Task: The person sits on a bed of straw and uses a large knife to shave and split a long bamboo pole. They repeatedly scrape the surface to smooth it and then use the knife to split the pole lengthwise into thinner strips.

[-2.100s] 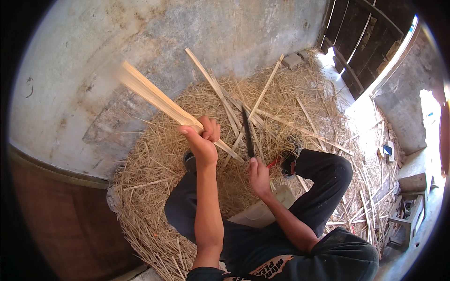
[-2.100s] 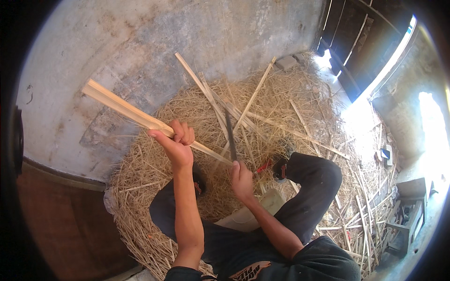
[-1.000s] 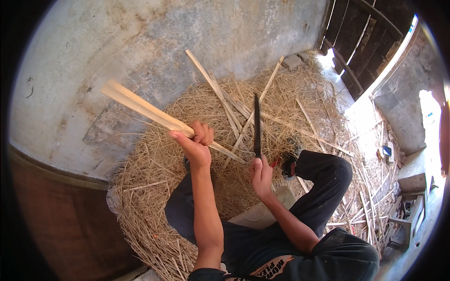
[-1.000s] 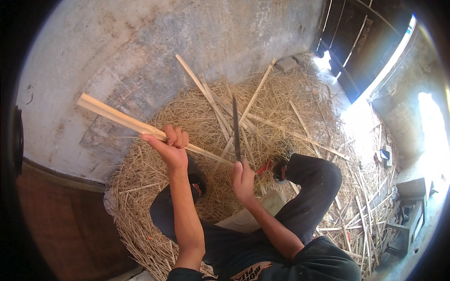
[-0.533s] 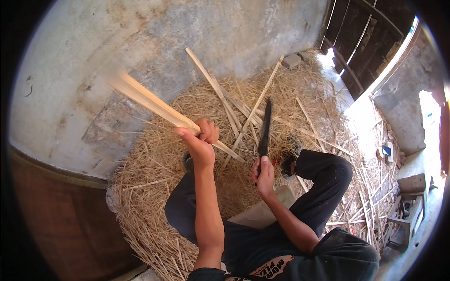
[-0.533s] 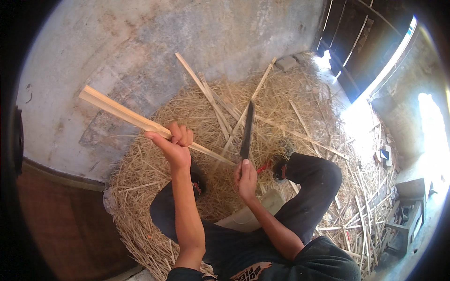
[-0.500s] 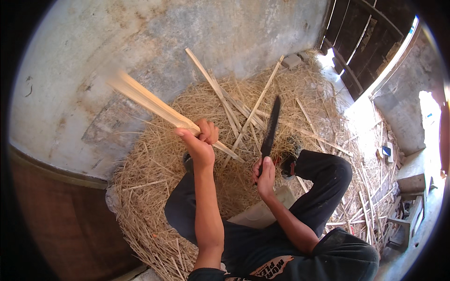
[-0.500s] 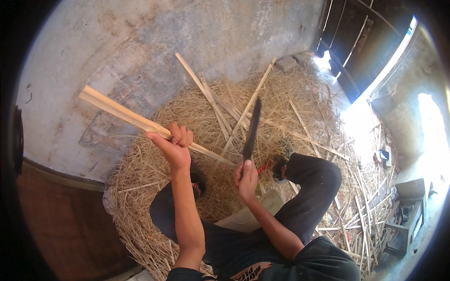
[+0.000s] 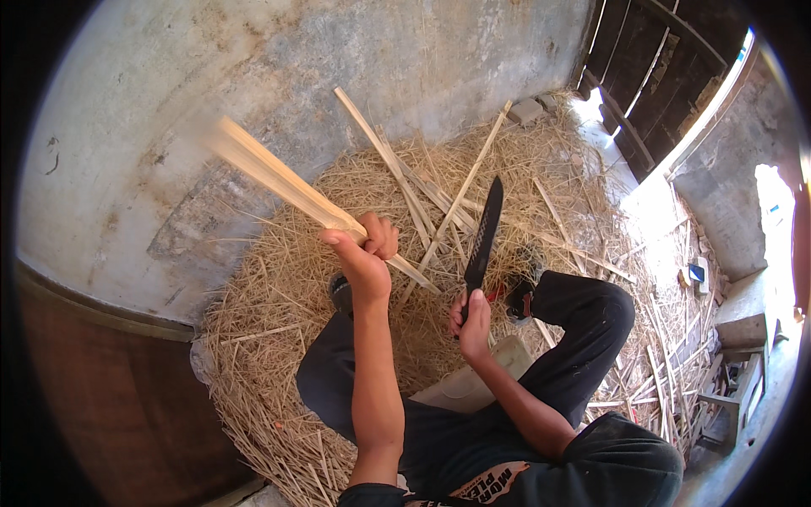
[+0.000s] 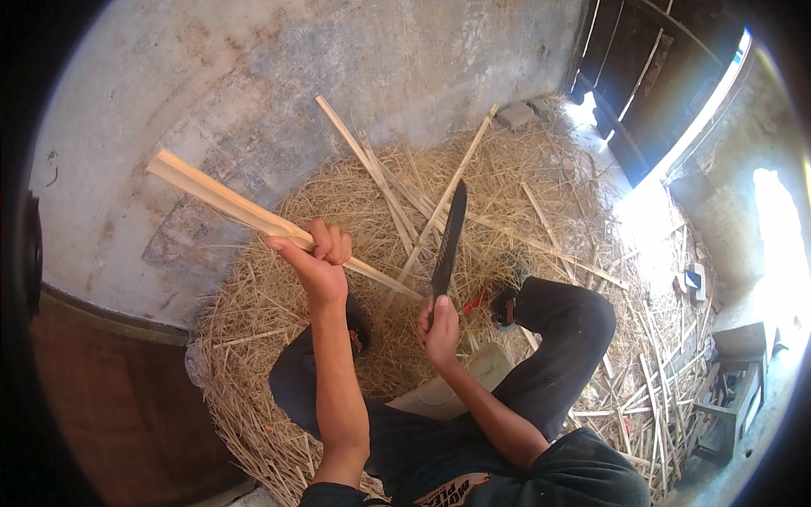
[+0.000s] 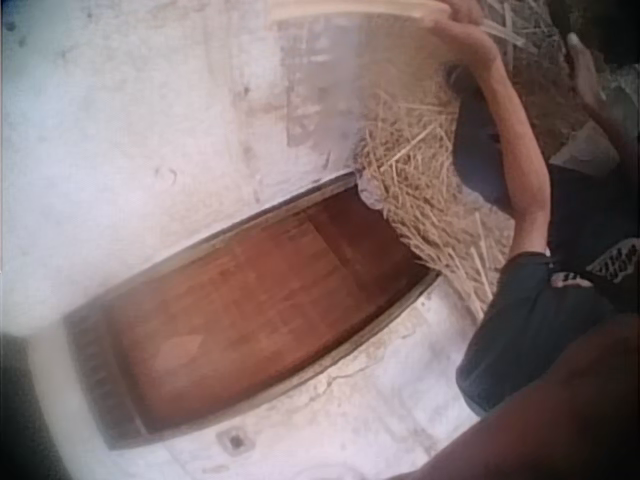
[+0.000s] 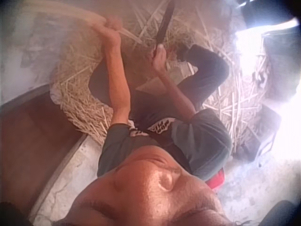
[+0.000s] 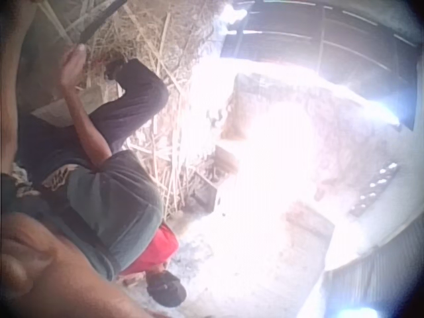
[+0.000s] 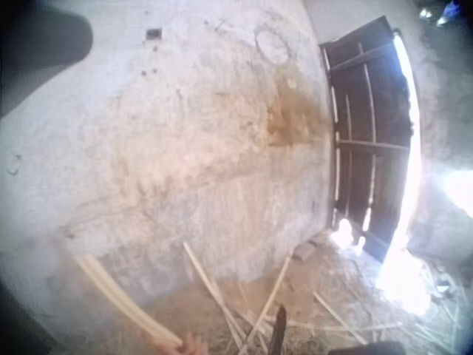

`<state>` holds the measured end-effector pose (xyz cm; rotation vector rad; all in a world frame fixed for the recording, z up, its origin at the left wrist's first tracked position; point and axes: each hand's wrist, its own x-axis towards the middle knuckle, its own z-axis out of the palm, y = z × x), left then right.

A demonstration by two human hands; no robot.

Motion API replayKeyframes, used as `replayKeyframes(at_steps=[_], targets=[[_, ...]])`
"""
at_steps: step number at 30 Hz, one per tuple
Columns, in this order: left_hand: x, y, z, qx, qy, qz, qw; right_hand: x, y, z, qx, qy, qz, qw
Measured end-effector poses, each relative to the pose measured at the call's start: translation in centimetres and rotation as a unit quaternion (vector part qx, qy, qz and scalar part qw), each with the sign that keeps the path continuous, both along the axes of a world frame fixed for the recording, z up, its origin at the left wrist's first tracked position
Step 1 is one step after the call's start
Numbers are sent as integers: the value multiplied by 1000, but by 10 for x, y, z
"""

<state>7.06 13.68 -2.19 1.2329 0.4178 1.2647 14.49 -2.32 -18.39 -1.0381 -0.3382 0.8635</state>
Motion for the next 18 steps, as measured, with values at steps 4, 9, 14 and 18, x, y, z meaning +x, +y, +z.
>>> replayKeyframes(at_steps=[4,9,14,18], targets=[[1,3,0,2,4,-9,1000,-16,-1,-73,-223,-253,128,933],[7,-5,0,3,16,10,1000,1,-9,-68,-229,-141,173,947],[16,-5,3,-5,16,54,998,8,7,15,14,15,-21,1000],[17,-6,1,-10,12,37,999,-9,-4,-75,-167,-162,77,969]])
